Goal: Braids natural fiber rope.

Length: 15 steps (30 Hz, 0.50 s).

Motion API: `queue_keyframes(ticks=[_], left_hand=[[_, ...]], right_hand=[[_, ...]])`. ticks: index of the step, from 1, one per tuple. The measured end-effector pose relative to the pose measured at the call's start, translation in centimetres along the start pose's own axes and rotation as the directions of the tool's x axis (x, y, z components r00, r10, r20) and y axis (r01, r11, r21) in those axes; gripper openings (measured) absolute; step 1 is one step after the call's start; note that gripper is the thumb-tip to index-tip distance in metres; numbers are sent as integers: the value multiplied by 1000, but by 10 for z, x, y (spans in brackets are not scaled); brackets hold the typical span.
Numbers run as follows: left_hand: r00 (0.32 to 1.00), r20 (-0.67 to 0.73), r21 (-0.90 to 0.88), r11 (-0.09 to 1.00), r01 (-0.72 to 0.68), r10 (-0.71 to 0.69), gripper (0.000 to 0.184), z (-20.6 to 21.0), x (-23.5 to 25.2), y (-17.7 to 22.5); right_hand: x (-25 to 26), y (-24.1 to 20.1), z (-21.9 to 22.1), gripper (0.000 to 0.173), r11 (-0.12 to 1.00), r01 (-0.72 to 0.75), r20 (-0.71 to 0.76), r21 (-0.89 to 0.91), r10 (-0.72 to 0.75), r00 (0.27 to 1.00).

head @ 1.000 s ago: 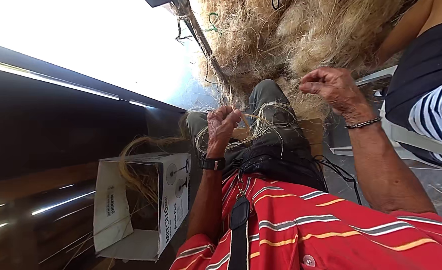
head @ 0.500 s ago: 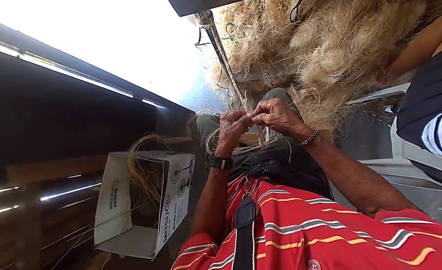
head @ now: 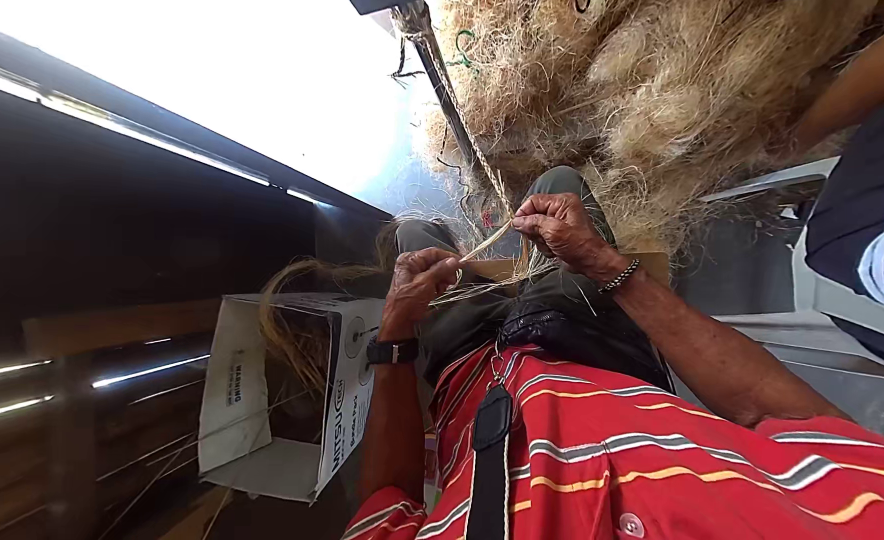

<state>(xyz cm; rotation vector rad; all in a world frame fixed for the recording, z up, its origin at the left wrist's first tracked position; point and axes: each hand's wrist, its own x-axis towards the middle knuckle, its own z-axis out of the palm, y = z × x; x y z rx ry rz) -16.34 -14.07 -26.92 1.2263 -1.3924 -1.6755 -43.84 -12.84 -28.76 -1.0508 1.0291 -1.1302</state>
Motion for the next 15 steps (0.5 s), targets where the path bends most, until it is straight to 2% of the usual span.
queue_keyframes(ticks=[4, 12, 15], left_hand=[[999, -12, -38, 998, -46, 45, 13, -25, -11, -3], [992, 13, -40, 991, -128, 129, 26, -60, -31, 0], [996, -32, -9, 996, -85, 84, 30, -75, -44, 5]], right_hand=[[-1, 4, -7, 15, 999, 7, -27, 34, -6, 1000], [-4, -4, -8, 11, 994, -12, -120, 106, 25, 992], [-4, -5, -7, 10, 993, 1, -139, 115, 15, 990]])
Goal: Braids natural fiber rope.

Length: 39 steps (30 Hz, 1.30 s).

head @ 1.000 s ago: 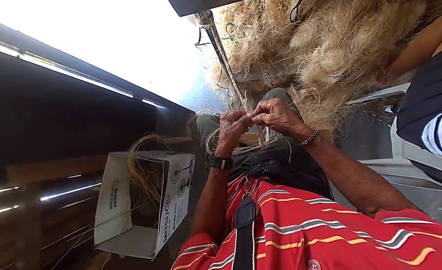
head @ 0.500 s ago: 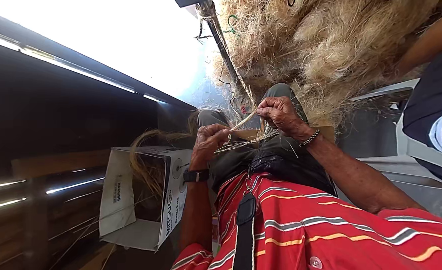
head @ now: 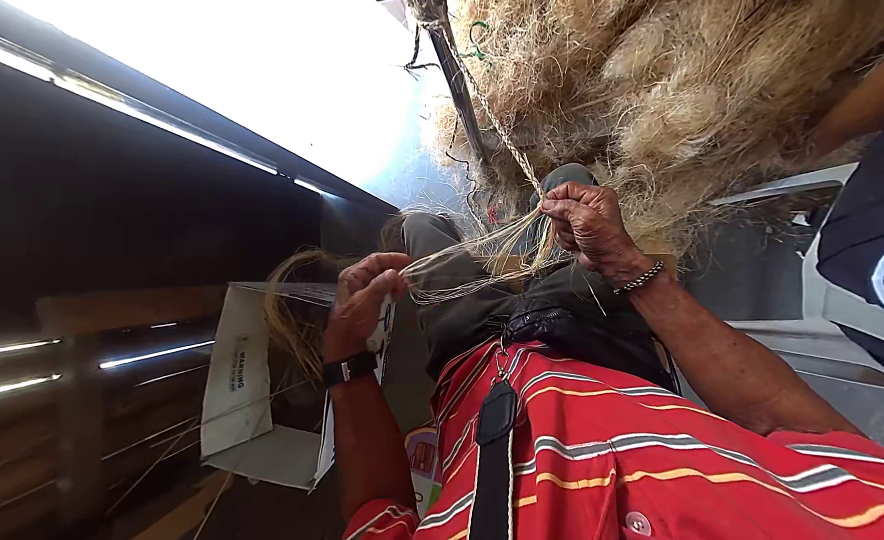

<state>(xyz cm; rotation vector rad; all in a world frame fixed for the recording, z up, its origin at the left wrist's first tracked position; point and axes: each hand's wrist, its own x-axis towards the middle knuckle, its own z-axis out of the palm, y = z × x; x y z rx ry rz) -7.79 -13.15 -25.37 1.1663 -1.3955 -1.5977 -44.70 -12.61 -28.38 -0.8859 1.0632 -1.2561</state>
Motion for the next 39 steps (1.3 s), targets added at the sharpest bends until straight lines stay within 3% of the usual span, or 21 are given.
queue_keyframes(ticks=[4, 7, 10, 12, 15, 18, 21, 23, 25, 28, 35, 39], left_hand=[[957, -65, 202, 935, 291, -283, 32, -25, -29, 16], [843, -233, 435, 723, 537, -486, 33, -38, -45, 15], [816, -419, 575, 579, 578, -399, 38, -52, -54, 2], [832, -489, 588, 606, 536, -261, 39, -43, -53, 11], [862, -506, 614, 708, 351, 12, 37, -12, -34, 30], [915, -340, 706, 702, 96, 217, 42, 35, -2, 47], [957, -97, 703, 700, -129, 274, 44, 97, 30, 52], [969, 26, 615, 760, -209, 245, 46, 134, 44, 46], [978, 56, 494, 845, -204, 202, 45, 160, 55, 34], [975, -31, 428, 885, -186, 220, 25, 183, 79, 19], [952, -59, 376, 890, -258, 300, 9, 174, 70, 1], [946, -170, 334, 919, -209, 277, 7, 179, 80, 4]], right_hand=[[-2, -3, 1, 10, 1000, -6, -4, 9, 6, 1000], [-6, -5, 1, 11, 1000, -26, -4, 8, 26, 1000], [-6, -3, 1, 11, 999, -39, -6, -8, 39, 999], [-5, -2, 1, 11, 999, -27, -13, -24, 27, 1000], [2, 1, 2, 9, 999, -18, -33, -49, 16, 999], [1, 0, 6, 8, 998, -16, -19, -59, 15, 1000], [-2, -4, 12, 9, 998, -24, -2, -65, 24, 1000], [-1, -3, 13, 9, 997, -6, 12, -74, 7, 1000], [0, -2, 13, 10, 996, 31, 23, -81, -29, 999], [2, -2, 11, 12, 995, 44, 37, -85, -41, 998], [2, -2, 8, 17, 997, -66, 112, 31, 62, 992], [-1, -2, 7, 17, 999, -37, 131, -6, 38, 991]])
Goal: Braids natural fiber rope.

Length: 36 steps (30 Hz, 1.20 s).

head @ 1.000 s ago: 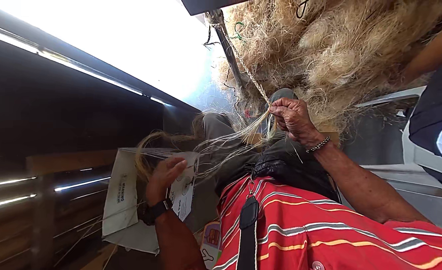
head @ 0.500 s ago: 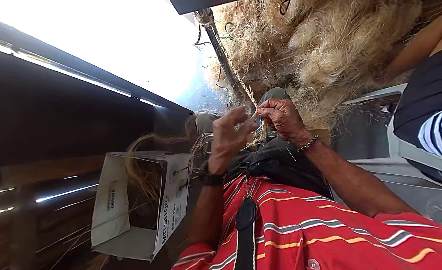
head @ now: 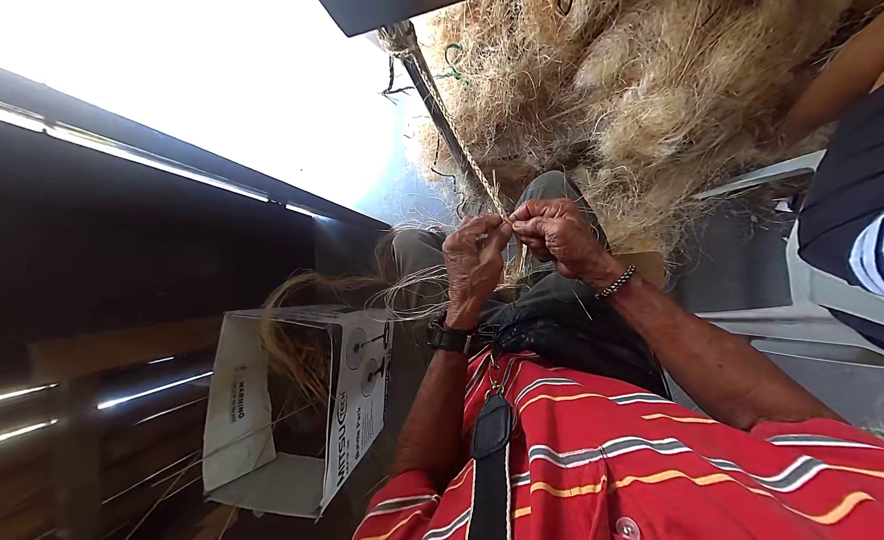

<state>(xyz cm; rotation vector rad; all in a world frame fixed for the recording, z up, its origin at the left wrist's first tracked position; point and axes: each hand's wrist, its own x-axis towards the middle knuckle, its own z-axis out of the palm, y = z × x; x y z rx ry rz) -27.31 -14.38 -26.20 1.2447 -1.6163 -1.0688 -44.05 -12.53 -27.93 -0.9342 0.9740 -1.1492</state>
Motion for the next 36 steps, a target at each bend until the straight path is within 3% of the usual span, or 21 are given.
queue_keyframes(ticks=[6, 9, 17, 23, 26, 36], left_hand=[[994, 87, -100, 992, 73, -64, 25, -4, -14, -6], [986, 116, -134, 982, 137, -121, 32, -5, -17, -8], [938, 209, -216, 923, 319, -276, 22, -13, -17, 0], [939, 271, -63, 970, 236, -211, 19, -29, -13, 7], [955, 238, -2, 983, 184, -178, 20, -32, -3, 10], [974, 151, -191, 962, 194, -166, 20, -20, -9, -11]], right_hand=[[-1, -3, -3, 18, 986, 78, 43, -145, -73, 996], [0, -4, -2, 19, 985, 53, 67, -162, -42, 997], [1, -3, 0, 20, 990, 19, 85, -138, -7, 996], [7, -7, 1, 21, 955, 124, 94, -270, -102, 990], [20, -12, 7, 17, 943, 142, 102, -302, -116, 988], [8, 2, 7, 12, 962, 142, 70, -233, -129, 989]])
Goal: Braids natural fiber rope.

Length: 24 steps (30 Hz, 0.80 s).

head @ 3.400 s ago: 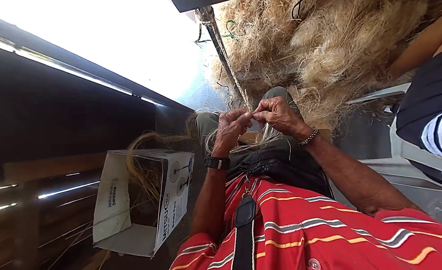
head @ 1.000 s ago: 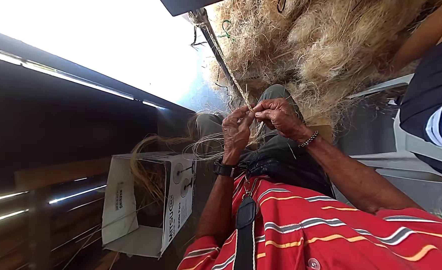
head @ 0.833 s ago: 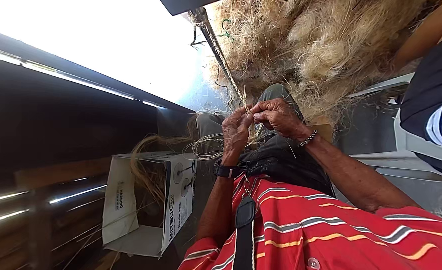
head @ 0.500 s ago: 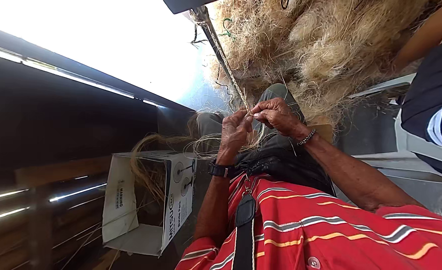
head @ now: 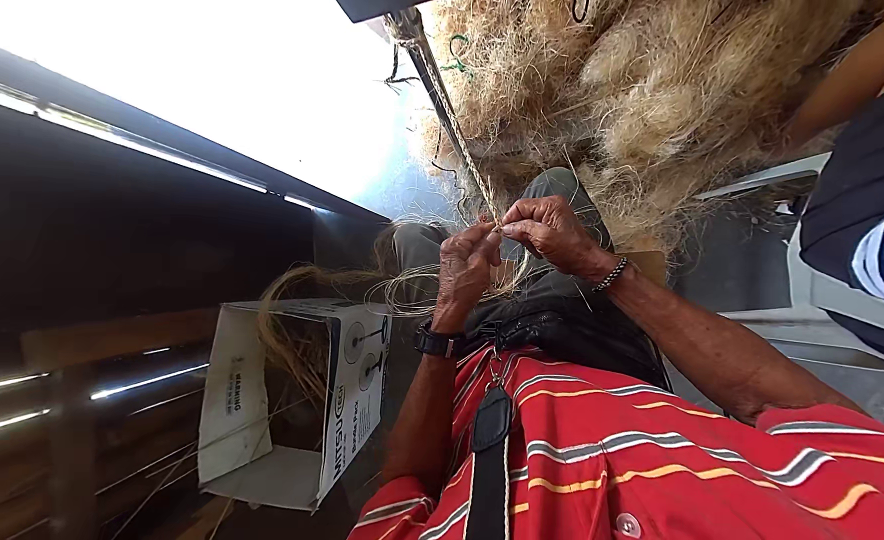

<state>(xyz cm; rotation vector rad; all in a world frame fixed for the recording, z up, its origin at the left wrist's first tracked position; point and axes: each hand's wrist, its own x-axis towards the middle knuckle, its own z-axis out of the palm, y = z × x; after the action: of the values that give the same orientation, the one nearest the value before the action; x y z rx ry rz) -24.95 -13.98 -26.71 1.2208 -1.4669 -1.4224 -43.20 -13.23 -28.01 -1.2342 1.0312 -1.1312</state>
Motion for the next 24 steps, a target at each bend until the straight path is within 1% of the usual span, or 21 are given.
queue_keyframes(ticks=[4, 7, 9, 11, 13, 16, 18, 19, 20, 22, 23, 24], left_hand=[[995, 8, -66, 993, 96, -96, 18, -5, -12, -4], [977, 53, -201, 956, 214, -207, 21, -11, -13, -11], [954, 100, -302, 905, 299, -281, 26, -12, -12, -17], [920, 159, -372, 841, 392, -359, 30, -12, -11, -20], [873, 247, -412, 770, 488, -421, 33, -11, -11, -22], [807, 404, -454, 671, 586, -431, 30, -10, -7, -32], [771, 478, -403, 675, 619, -422, 31, -9, -6, -38], [768, 477, -356, 705, 613, -427, 32, -8, -6, -39], [786, 433, -296, 754, 587, -441, 32, -7, -6, -37], [869, 265, -144, 874, 464, -417, 29, -8, -8, -32], [911, 177, -63, 919, 388, -373, 30, -10, -10, -28], [941, 109, -21, 946, 325, -321, 32, -11, -12, -24]], right_hand=[[-3, 5, 0, 14, 1000, -13, 13, 11, 13, 1000], [-4, 8, 3, 12, 997, -52, 25, 65, 50, 998], [-4, 8, 5, 12, 996, -54, 43, 70, 51, 998], [-3, 7, 7, 11, 995, -69, 57, 67, 65, 996], [-2, 10, 8, 11, 992, -96, 72, 85, 90, 993], [0, 14, 10, 11, 976, -131, 89, 174, 117, 989], [-1, 14, 12, 11, 970, -131, 77, 204, 117, 990], [-2, 14, 12, 11, 970, -125, 68, 207, 113, 991], [-3, 15, 12, 11, 972, -117, 57, 205, 107, 993], [-5, 14, 11, 12, 977, -94, 38, 191, 89, 995], [-6, 13, 11, 12, 980, -78, 25, 182, 74, 997], [-7, 11, 11, 12, 985, -58, 14, 160, 56, 998]])
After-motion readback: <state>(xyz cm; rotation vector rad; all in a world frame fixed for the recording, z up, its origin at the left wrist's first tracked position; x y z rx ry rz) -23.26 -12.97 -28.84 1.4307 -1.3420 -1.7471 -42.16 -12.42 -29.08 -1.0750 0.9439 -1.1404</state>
